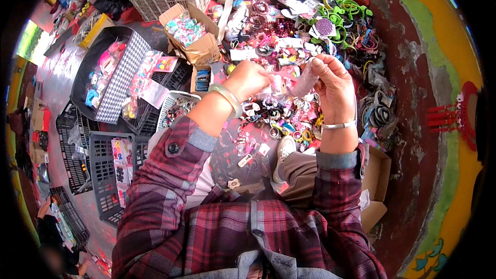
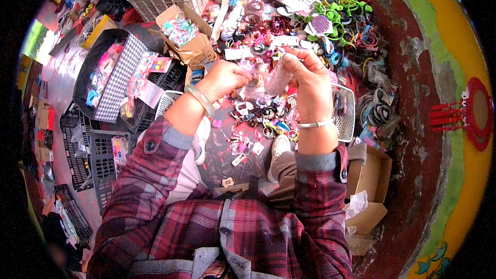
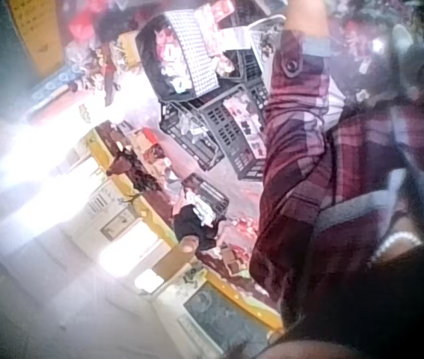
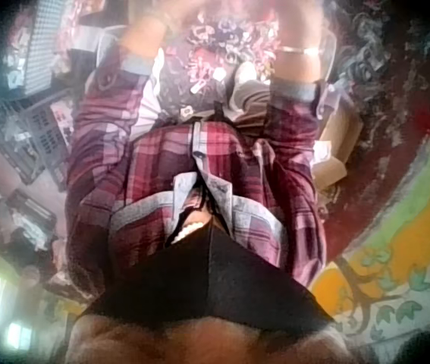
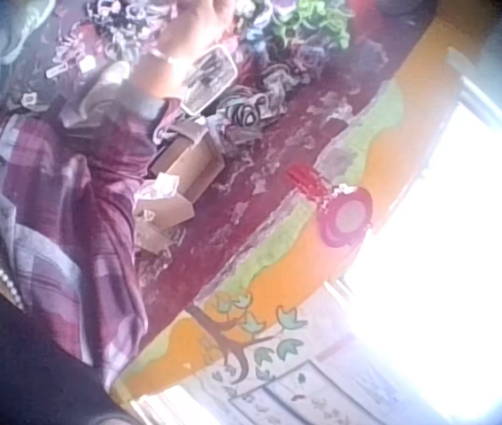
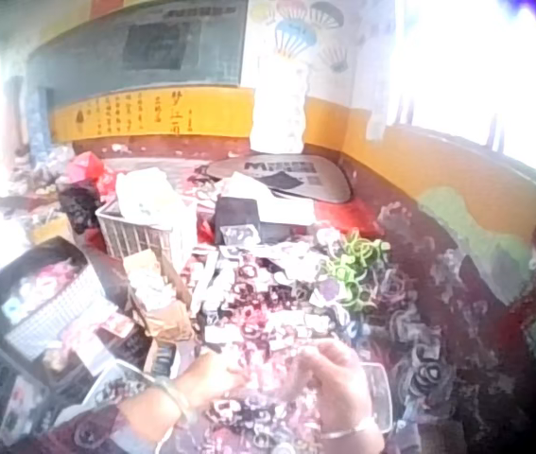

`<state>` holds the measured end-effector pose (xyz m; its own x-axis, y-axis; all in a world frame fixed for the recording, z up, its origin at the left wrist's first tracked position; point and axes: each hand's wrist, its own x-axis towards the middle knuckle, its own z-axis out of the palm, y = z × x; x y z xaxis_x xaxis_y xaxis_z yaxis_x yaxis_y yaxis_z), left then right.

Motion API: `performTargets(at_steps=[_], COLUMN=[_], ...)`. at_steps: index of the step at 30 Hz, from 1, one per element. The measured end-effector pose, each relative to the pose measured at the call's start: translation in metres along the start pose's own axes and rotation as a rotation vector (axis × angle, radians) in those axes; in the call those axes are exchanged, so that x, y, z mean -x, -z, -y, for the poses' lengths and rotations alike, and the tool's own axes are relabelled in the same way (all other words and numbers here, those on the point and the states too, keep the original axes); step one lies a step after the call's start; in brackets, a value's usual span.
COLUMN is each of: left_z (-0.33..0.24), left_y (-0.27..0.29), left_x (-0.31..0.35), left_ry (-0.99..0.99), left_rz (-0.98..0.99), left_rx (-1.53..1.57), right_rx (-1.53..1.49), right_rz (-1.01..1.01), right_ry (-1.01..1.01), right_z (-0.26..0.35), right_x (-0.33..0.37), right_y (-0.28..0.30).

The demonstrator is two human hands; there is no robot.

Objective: The person sorts small hair accessories by hand, placing selected items into a plastic container.

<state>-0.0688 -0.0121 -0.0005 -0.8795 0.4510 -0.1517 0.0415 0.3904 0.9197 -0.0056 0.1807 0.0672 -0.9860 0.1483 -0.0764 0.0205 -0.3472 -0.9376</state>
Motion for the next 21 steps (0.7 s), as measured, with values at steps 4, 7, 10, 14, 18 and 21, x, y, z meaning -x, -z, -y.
performTargets(at_steps=[4, 7, 10, 14, 18, 21], left_z=[-0.005, -0.007, -0.010, -0.004, -0.014, -0.022], left_y=[0.000, 0.001, 0.000, -0.006, 0.000, 0.005], left_x=[0.001, 0.000, 0.003, 0.002, 0.008, 0.012], left_ry=[0.041, 0.076, 0.015, -0.121, -0.065, -0.089], left_rz=[0.001, 0.049, 0.045, 0.009, 0.068, 0.122], left_rx=[0.018, 0.034, 0.016, 0.036, 0.012, 0.064], right_rx=[0.021, 0.101, 0.227, 0.327, 0.502, 0.517], right_rz=[0.027, 0.028, 0.037, 0.026, -0.017, 0.030], right_ry=[0.068, 0.102, 0.165, 0.215, 0.200, 0.255], right_z=[-0.007, -0.013, -0.020, -0.024, -0.022, -0.026], right_x=[0.002, 0.003, 0.000, 0.002, -0.003, -0.009], right_y=[-0.010, -0.015, -0.017, -0.020, -0.011, -0.001])
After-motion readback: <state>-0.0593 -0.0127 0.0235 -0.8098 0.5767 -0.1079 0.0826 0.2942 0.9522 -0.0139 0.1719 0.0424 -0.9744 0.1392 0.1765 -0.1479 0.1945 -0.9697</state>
